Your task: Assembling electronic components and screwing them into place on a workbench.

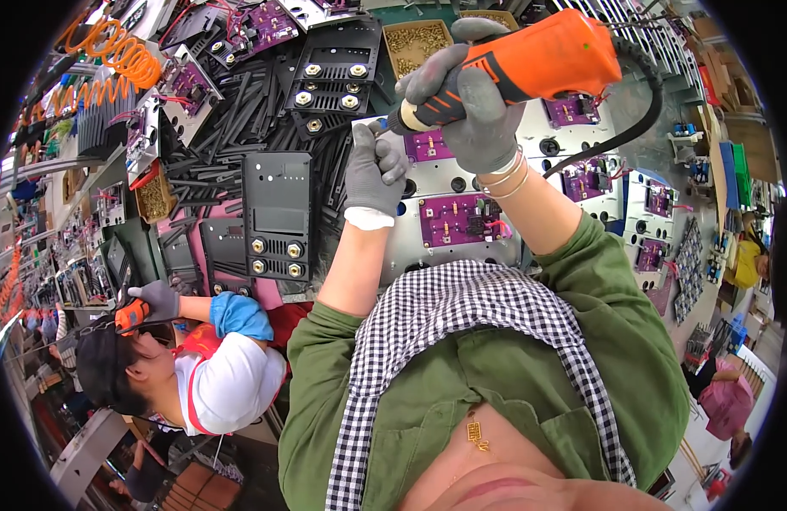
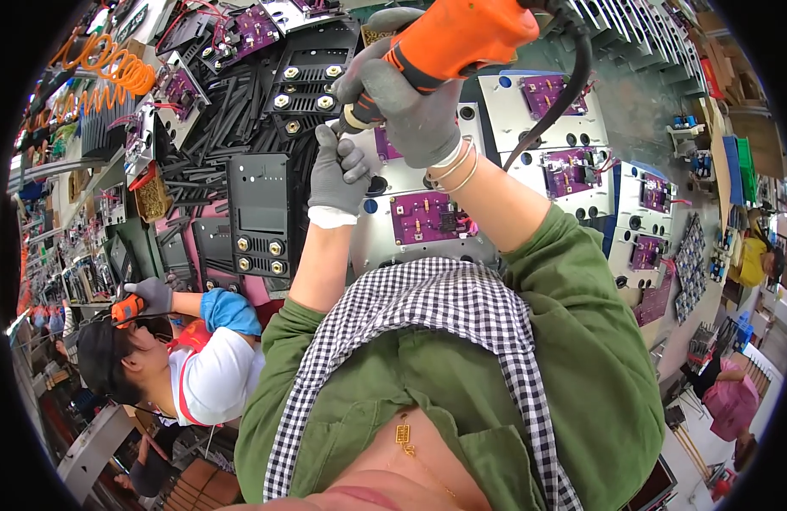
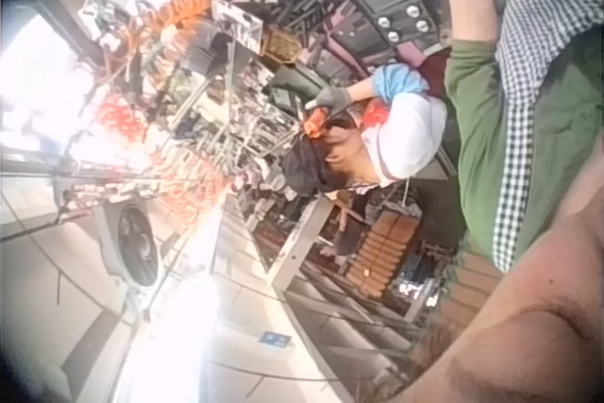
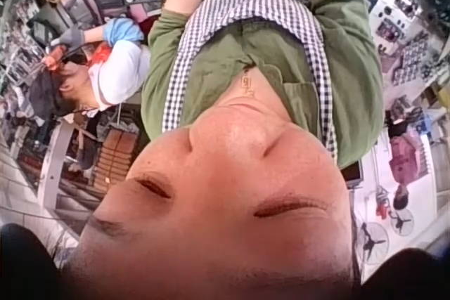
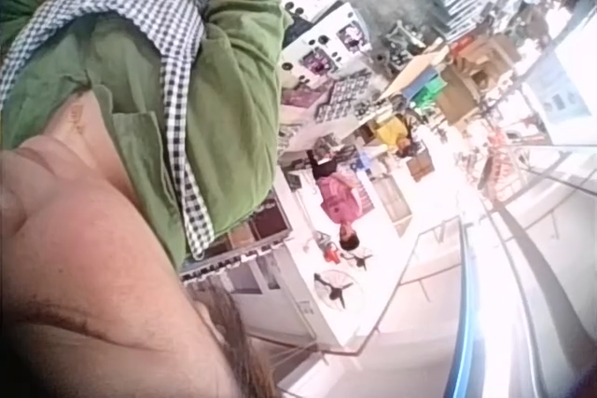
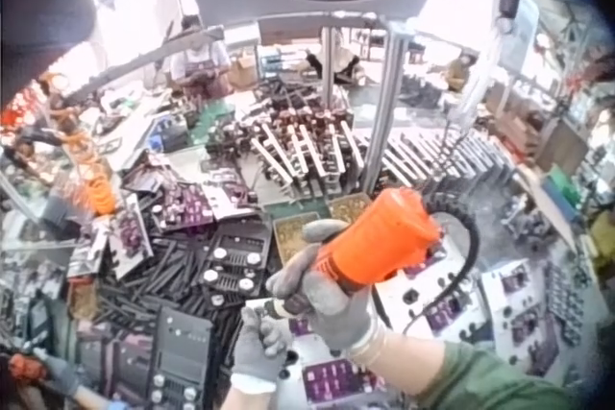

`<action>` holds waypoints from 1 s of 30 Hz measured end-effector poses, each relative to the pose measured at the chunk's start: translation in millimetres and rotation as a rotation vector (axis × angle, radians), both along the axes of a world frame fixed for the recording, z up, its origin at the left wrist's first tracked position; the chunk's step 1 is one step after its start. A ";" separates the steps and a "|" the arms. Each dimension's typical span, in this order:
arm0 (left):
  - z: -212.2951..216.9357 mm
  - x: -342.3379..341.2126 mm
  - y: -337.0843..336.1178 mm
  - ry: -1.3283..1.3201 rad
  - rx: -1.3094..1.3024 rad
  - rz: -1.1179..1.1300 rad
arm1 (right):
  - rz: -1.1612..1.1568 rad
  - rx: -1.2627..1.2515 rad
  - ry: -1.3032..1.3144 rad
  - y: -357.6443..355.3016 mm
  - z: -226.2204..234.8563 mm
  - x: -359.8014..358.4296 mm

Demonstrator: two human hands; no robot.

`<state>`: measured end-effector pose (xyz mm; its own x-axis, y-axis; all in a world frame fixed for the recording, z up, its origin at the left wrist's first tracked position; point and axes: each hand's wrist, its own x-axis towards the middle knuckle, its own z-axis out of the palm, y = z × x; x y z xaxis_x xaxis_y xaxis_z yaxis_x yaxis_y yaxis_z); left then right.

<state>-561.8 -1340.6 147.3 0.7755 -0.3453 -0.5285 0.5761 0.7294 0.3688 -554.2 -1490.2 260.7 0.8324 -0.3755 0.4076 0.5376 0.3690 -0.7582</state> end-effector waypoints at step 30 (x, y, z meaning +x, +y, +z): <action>-14.7 -7.8 22.4 0.123 0.352 -0.147 | -0.002 -0.482 0.374 11.0 -80.2 27.7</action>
<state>-569.6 -1318.1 132.6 0.6546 -0.2293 -0.7203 0.7206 0.4773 0.5030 -526.5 -1479.2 180.5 0.9515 -0.2230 0.2119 0.2027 -0.0635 -0.9772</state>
